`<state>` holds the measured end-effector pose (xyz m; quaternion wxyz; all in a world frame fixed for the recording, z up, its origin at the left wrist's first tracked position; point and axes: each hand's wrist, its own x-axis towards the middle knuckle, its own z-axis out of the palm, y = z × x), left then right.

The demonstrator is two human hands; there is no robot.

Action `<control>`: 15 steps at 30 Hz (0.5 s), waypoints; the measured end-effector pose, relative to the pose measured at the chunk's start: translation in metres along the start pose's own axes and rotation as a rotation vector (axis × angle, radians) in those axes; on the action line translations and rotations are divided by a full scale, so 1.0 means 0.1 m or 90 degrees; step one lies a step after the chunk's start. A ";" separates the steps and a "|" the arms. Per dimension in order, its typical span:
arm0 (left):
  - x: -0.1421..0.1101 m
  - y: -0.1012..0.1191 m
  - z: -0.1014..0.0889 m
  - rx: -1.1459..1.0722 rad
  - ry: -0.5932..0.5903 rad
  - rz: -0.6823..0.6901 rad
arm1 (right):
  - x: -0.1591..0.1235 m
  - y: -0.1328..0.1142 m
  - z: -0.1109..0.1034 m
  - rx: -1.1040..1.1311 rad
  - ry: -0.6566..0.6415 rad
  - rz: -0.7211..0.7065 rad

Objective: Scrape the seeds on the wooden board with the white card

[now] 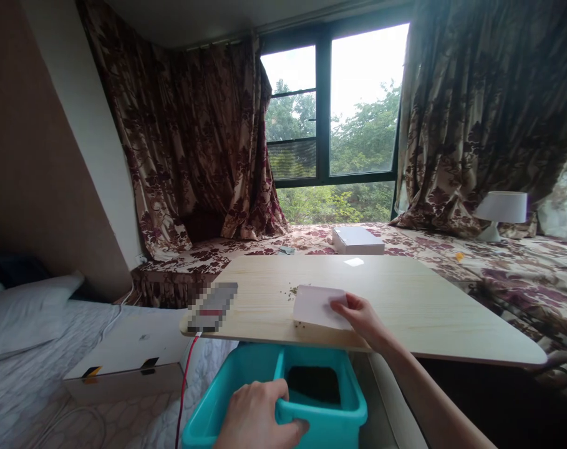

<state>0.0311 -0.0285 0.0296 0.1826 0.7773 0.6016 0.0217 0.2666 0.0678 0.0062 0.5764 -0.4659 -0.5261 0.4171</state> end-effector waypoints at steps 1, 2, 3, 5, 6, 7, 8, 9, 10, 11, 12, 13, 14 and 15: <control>0.00 -0.01 0.01 -0.001 0.009 0.001 | 0.00 -0.01 0.01 -0.003 -0.002 0.002; 0.00 -0.03 0.03 0.001 0.021 0.000 | -0.01 -0.01 0.01 -0.006 -0.004 0.005; 0.01 -0.04 0.04 0.002 0.031 -0.003 | -0.01 -0.02 0.01 -0.009 -0.007 0.009; 0.01 -0.07 0.07 -0.007 0.040 -0.004 | -0.03 -0.04 0.01 -0.009 -0.014 0.019; 0.02 -0.08 0.08 -0.017 0.044 -0.001 | -0.04 -0.05 0.01 -0.006 -0.019 0.024; 0.02 -0.09 0.08 -0.025 0.046 0.000 | -0.04 -0.06 0.01 -0.001 -0.025 0.029; 0.02 -0.10 0.09 -0.028 0.047 -0.001 | -0.05 -0.06 0.01 0.003 -0.032 0.034; 0.03 -0.10 0.09 -0.029 0.049 -0.001 | -0.06 -0.07 0.00 0.007 -0.042 0.040; 0.03 -0.10 0.08 -0.027 0.048 -0.001 | -0.06 -0.08 0.00 0.008 -0.053 0.046; 0.03 -0.10 0.08 -0.026 0.044 0.000 | -0.07 -0.09 -0.01 0.007 -0.066 0.053; 0.03 -0.10 0.08 -0.025 0.041 0.000 | -0.08 -0.11 -0.02 0.004 -0.079 0.060; 0.03 -0.09 0.07 -0.026 0.036 0.000 | -0.10 -0.13 -0.03 -0.002 -0.092 0.068; 0.02 -0.09 0.06 -0.027 0.035 -0.002 | -0.11 -0.14 -0.05 -0.010 -0.105 0.075; 0.02 -0.08 0.06 -0.031 0.036 -0.002 | -0.13 -0.16 -0.07 -0.019 -0.116 0.080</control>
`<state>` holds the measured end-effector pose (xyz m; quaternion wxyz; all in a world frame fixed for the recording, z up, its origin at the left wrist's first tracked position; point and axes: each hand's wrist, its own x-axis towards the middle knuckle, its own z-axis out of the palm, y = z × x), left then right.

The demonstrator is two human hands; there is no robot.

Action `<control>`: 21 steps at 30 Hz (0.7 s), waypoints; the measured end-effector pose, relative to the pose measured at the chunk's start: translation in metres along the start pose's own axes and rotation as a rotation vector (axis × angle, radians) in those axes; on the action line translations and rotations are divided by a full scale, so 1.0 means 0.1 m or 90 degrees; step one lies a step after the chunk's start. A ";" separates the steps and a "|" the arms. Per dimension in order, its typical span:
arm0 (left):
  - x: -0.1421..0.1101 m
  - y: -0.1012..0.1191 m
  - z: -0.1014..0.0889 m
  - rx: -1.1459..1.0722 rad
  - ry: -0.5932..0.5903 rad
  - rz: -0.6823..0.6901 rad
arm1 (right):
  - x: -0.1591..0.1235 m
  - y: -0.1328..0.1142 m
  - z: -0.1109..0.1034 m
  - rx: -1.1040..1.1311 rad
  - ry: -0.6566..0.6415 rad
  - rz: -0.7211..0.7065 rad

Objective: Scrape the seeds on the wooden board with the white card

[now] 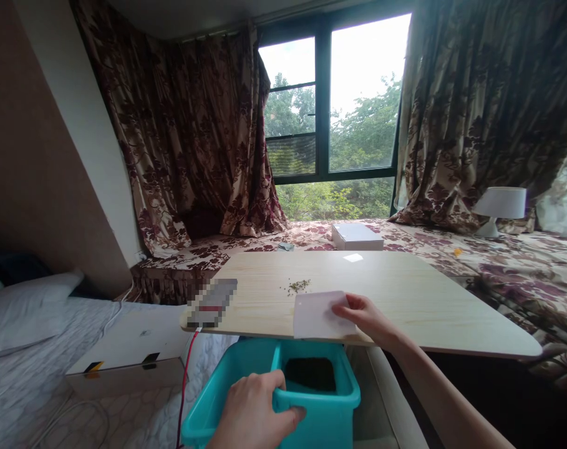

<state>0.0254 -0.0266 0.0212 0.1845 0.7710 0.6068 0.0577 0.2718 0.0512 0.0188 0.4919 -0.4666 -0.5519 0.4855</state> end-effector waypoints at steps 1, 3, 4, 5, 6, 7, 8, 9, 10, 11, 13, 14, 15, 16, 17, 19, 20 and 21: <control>-0.01 0.01 0.00 -0.003 0.002 -0.001 | -0.02 -0.01 -0.02 -0.006 -0.005 0.004; -0.01 0.02 0.00 -0.003 0.007 0.000 | -0.06 -0.01 -0.09 0.003 0.030 -0.007; -0.02 0.03 0.00 0.002 0.009 0.003 | -0.07 0.00 -0.13 0.020 0.078 -0.023; -0.02 0.04 0.01 0.009 0.012 0.008 | -0.08 0.01 -0.18 0.042 0.143 -0.043; -0.01 0.05 0.03 0.016 0.016 0.015 | -0.09 0.03 -0.23 0.060 0.217 -0.063; -0.01 0.07 0.04 0.022 0.018 0.024 | -0.09 0.04 -0.27 0.065 0.276 -0.075; 0.00 0.08 0.06 0.026 0.020 0.033 | -0.09 0.06 -0.31 0.061 0.315 -0.081; 0.01 0.10 0.08 0.026 0.015 0.044 | -0.08 0.08 -0.33 0.048 0.335 -0.083; 0.01 0.12 0.09 0.025 0.008 0.054 | -0.06 0.09 -0.34 0.033 0.340 -0.083; 0.02 0.13 0.11 0.022 0.000 0.063 | -0.04 0.10 -0.33 0.018 0.338 -0.085; 0.02 0.14 0.14 0.012 -0.014 0.077 | 0.01 0.11 -0.28 0.000 0.334 -0.095; 0.01 0.14 0.15 0.006 -0.019 0.082 | 0.04 0.11 -0.25 -0.006 0.336 -0.100; 0.01 0.14 0.16 0.001 -0.021 0.087 | 0.08 0.10 -0.20 -0.010 0.333 -0.105; 0.00 0.14 0.17 -0.001 -0.021 0.090 | 0.11 0.10 -0.16 -0.013 0.328 -0.106; 0.00 0.13 0.17 -0.002 -0.023 0.092 | 0.14 0.09 -0.13 -0.017 0.320 -0.105; 0.00 0.12 0.17 0.001 -0.022 0.091 | 0.19 0.07 -0.07 -0.027 0.308 -0.099; 0.00 0.11 0.17 0.001 -0.021 0.089 | 0.22 0.07 -0.05 -0.032 0.306 -0.096; 0.01 0.11 0.17 0.000 -0.020 0.089 | 0.23 0.07 -0.03 -0.037 0.306 -0.093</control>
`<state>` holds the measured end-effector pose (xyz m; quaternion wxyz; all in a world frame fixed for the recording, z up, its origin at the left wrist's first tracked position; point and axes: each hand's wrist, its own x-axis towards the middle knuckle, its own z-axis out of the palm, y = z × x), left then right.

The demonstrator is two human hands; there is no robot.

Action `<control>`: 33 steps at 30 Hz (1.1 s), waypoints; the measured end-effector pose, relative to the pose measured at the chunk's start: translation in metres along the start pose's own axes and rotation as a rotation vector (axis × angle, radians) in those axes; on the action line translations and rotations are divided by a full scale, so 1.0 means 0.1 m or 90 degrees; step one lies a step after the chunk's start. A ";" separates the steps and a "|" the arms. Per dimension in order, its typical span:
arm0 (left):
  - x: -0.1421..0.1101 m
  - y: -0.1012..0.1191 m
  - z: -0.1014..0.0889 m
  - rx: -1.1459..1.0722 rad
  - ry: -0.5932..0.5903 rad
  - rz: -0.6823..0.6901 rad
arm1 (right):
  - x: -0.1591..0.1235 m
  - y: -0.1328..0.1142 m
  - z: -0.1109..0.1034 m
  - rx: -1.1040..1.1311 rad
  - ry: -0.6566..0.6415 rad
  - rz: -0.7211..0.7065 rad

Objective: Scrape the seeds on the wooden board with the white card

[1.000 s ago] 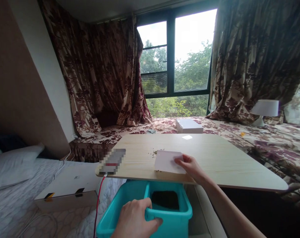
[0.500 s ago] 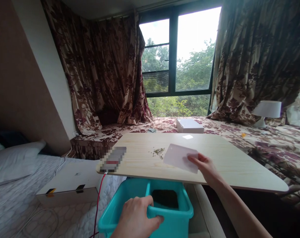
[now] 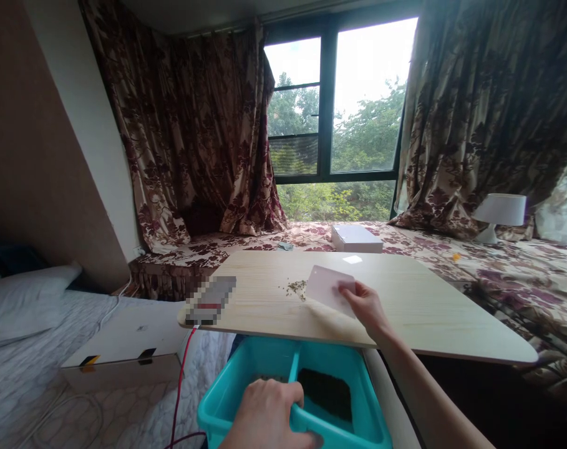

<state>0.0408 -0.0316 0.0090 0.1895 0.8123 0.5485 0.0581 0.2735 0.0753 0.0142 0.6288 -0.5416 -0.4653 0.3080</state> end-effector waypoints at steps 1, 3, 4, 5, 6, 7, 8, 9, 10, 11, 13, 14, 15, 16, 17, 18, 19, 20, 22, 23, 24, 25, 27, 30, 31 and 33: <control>0.01 -0.01 0.01 0.000 0.002 0.000 | 0.01 0.01 0.02 -0.004 -0.001 0.001; 0.03 -0.02 0.03 0.002 0.003 0.007 | 0.02 0.03 0.04 -0.011 -0.004 -0.001; 0.03 -0.02 0.04 0.005 0.002 0.013 | 0.02 0.03 0.04 -0.015 -0.007 -0.003; 0.04 -0.03 0.05 0.008 0.002 0.017 | 0.02 0.04 0.05 -0.020 -0.011 -0.004; 0.04 -0.03 0.06 0.011 0.001 0.019 | 0.01 0.05 0.06 -0.024 -0.017 -0.004; 0.04 -0.03 0.06 0.012 0.001 0.018 | 0.01 0.05 0.06 -0.024 -0.022 -0.003; 0.04 -0.02 0.06 0.011 0.003 0.015 | 0.00 0.05 0.06 -0.021 -0.027 -0.001; 0.03 -0.02 0.06 0.010 0.005 0.011 | -0.01 0.05 0.07 -0.013 -0.031 0.001; 0.03 -0.02 0.06 0.007 0.007 0.007 | -0.01 0.04 0.07 -0.005 -0.034 0.003; 0.02 -0.02 0.06 0.005 0.008 0.005 | -0.01 0.04 0.07 0.002 -0.035 0.005; 0.02 -0.03 0.05 0.007 0.006 0.006 | -0.01 0.04 0.06 0.008 -0.032 0.005; 0.03 -0.03 0.05 0.012 0.001 0.011 | -0.01 0.04 0.05 0.005 -0.030 0.004; 0.04 -0.04 0.05 0.018 -0.009 0.018 | 0.00 0.04 0.05 0.000 -0.029 0.000; 0.05 -0.05 0.04 0.023 -0.022 0.026 | 0.00 0.04 0.04 -0.004 -0.029 -0.004; 0.07 -0.06 0.03 0.028 -0.037 0.034 | 0.00 0.04 0.04 -0.007 -0.032 -0.009; 0.09 -0.06 0.03 0.033 -0.052 0.042 | -0.01 0.04 0.04 -0.008 -0.038 -0.012; 0.11 -0.07 0.03 0.040 -0.065 0.047 | -0.01 0.04 0.03 -0.008 -0.045 -0.012; 0.13 -0.08 0.03 0.047 -0.074 0.049 | -0.02 0.03 0.03 -0.006 -0.051 -0.012; 0.16 -0.09 0.03 0.063 -0.082 0.052 | -0.03 0.03 0.03 0.000 -0.055 -0.007; 0.17 -0.10 0.04 0.069 -0.084 0.052 | -0.04 0.02 0.02 0.005 -0.055 -0.005; 0.18 -0.10 0.05 0.074 -0.083 0.051 | -0.04 0.02 0.02 0.011 -0.053 -0.004; 0.18 -0.10 0.06 0.077 -0.083 0.049 | -0.04 0.02 0.01 0.016 -0.052 -0.003; 0.18 -0.11 0.07 0.080 -0.081 0.047 | -0.05 0.02 0.00 0.019 -0.053 -0.006; 0.15 -0.10 0.07 0.070 -0.075 0.054 | -0.05 0.01 0.01 0.014 -0.052 -0.018; 0.14 -0.10 0.07 0.065 -0.073 0.056 | -0.04 0.01 0.02 0.014 -0.051 -0.021; 0.12 -0.07 0.05 0.058 -0.069 0.057 | -0.04 0.01 0.06 0.016 -0.050 -0.024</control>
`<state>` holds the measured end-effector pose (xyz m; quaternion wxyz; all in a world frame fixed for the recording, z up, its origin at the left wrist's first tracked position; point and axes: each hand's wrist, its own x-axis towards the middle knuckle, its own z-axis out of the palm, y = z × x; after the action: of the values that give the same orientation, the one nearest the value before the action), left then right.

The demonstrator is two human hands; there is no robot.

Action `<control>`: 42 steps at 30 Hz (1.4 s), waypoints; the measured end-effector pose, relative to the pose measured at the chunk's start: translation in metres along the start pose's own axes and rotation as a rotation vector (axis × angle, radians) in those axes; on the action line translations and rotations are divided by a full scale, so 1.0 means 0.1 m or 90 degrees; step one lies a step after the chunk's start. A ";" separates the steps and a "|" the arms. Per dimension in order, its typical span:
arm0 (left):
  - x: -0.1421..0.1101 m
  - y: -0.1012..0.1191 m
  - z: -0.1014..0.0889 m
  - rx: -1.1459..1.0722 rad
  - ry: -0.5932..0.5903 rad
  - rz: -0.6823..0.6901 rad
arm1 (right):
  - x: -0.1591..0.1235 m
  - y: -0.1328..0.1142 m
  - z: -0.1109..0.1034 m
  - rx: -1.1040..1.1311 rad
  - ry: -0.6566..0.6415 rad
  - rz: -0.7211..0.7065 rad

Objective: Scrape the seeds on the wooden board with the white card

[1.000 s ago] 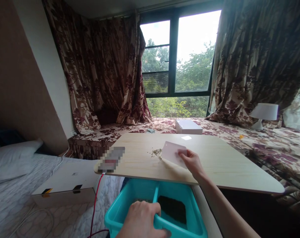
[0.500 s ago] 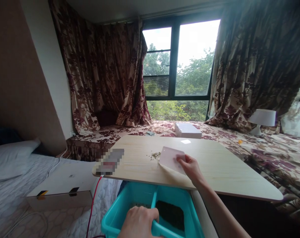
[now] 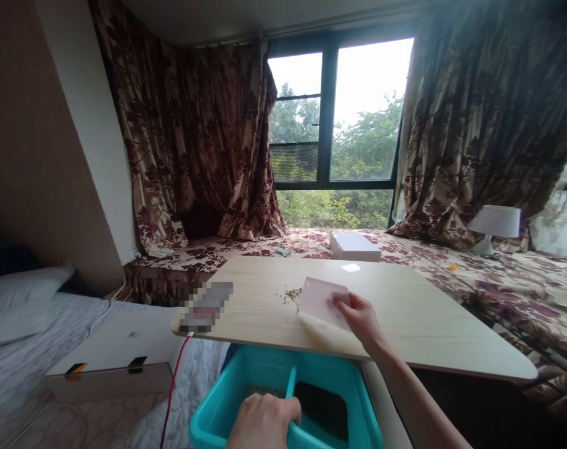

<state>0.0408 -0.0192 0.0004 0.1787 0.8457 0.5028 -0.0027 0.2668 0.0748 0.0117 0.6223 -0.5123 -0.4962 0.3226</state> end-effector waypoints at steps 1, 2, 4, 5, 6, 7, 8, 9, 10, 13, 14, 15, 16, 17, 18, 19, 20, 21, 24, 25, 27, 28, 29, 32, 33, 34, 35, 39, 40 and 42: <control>-0.01 0.01 -0.01 0.000 0.000 -0.004 | 0.01 0.00 0.02 0.000 -0.003 -0.002; -0.02 0.03 -0.02 0.001 -0.001 -0.010 | 0.01 0.01 0.04 -0.002 -0.007 -0.005; -0.03 0.05 -0.04 0.001 0.002 -0.020 | 0.02 0.01 0.06 -0.009 -0.013 -0.015; -0.04 0.06 -0.05 0.000 0.002 -0.022 | 0.02 0.01 0.06 -0.015 -0.014 -0.020; -0.05 0.07 -0.06 -0.003 0.003 -0.024 | 0.02 0.01 0.05 -0.023 -0.012 -0.022; -0.06 0.08 -0.06 -0.007 0.004 -0.025 | 0.01 0.01 0.03 -0.031 -0.006 -0.022; -0.06 0.08 -0.06 -0.011 0.008 -0.027 | 0.01 0.00 0.01 -0.039 0.004 -0.021; -0.07 0.09 -0.06 -0.015 0.014 -0.032 | 0.01 0.00 -0.01 -0.048 0.015 -0.020; -0.08 0.09 -0.06 -0.019 0.023 -0.039 | 0.01 -0.01 -0.04 -0.057 0.029 -0.021; -0.10 0.10 -0.04 -0.028 0.048 -0.057 | 0.02 -0.03 -0.08 -0.080 0.058 -0.024; -0.11 0.11 -0.04 -0.030 0.051 -0.058 | 0.02 -0.03 -0.07 -0.083 0.060 -0.021; -0.11 0.11 -0.03 -0.030 0.052 -0.057 | 0.03 -0.03 -0.06 -0.085 0.059 -0.015; -0.11 0.11 -0.03 -0.030 0.051 -0.055 | 0.03 -0.04 -0.05 -0.086 0.056 -0.008; -0.11 0.11 -0.03 -0.030 0.050 -0.054 | 0.03 -0.04 -0.03 -0.087 0.052 -0.001; -0.11 0.11 -0.03 -0.032 0.050 -0.052 | 0.03 -0.04 -0.02 -0.087 0.050 0.006; -0.11 0.11 -0.03 -0.035 0.050 -0.053 | 0.04 -0.05 0.00 -0.086 0.048 0.014; -0.11 0.11 -0.03 -0.038 0.050 -0.053 | 0.04 -0.05 0.01 -0.085 0.047 0.022; -0.11 0.11 -0.03 -0.041 0.052 -0.053 | 0.04 -0.05 0.02 -0.081 0.045 0.028; -0.11 0.11 -0.03 -0.047 0.064 -0.050 | 0.04 -0.05 0.03 -0.057 0.036 0.044; -0.12 0.10 -0.03 -0.048 0.065 -0.051 | 0.04 -0.05 0.03 -0.050 0.035 0.046; -0.12 0.10 -0.03 -0.050 0.059 -0.055 | 0.04 -0.04 0.02 -0.046 0.039 0.047; -0.13 0.10 -0.03 -0.049 0.055 -0.056 | 0.04 -0.04 0.01 -0.048 0.041 0.048; -0.13 0.10 -0.02 -0.047 0.052 -0.057 | 0.03 -0.04 0.01 -0.052 0.042 0.050; -0.13 0.09 -0.02 -0.044 0.052 -0.054 | 0.02 -0.04 0.00 -0.054 0.041 0.056; -0.13 0.09 -0.01 -0.045 0.056 -0.053 | 0.01 -0.04 -0.01 -0.051 0.037 0.057; -0.13 0.09 -0.01 -0.046 0.059 -0.053 | 0.01 -0.04 -0.01 -0.049 0.032 0.056; -0.13 0.09 -0.01 -0.047 0.060 -0.054 | 0.00 -0.04 -0.01 -0.048 0.028 0.054; -0.13 0.11 -0.04 -0.049 0.043 -0.058 | 0.01 -0.04 -0.01 -0.050 0.032 0.045; -0.13 0.11 -0.04 -0.049 0.040 -0.058 | 0.01 -0.03 0.00 -0.051 0.034 0.045; -0.13 0.11 -0.05 -0.049 0.040 -0.059 | 0.02 -0.02 0.02 -0.050 0.033 0.047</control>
<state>0.0429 -0.0339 0.0107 0.1949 0.8139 0.5462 0.0346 0.2657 0.0768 0.0144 0.6019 -0.5625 -0.4732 0.3123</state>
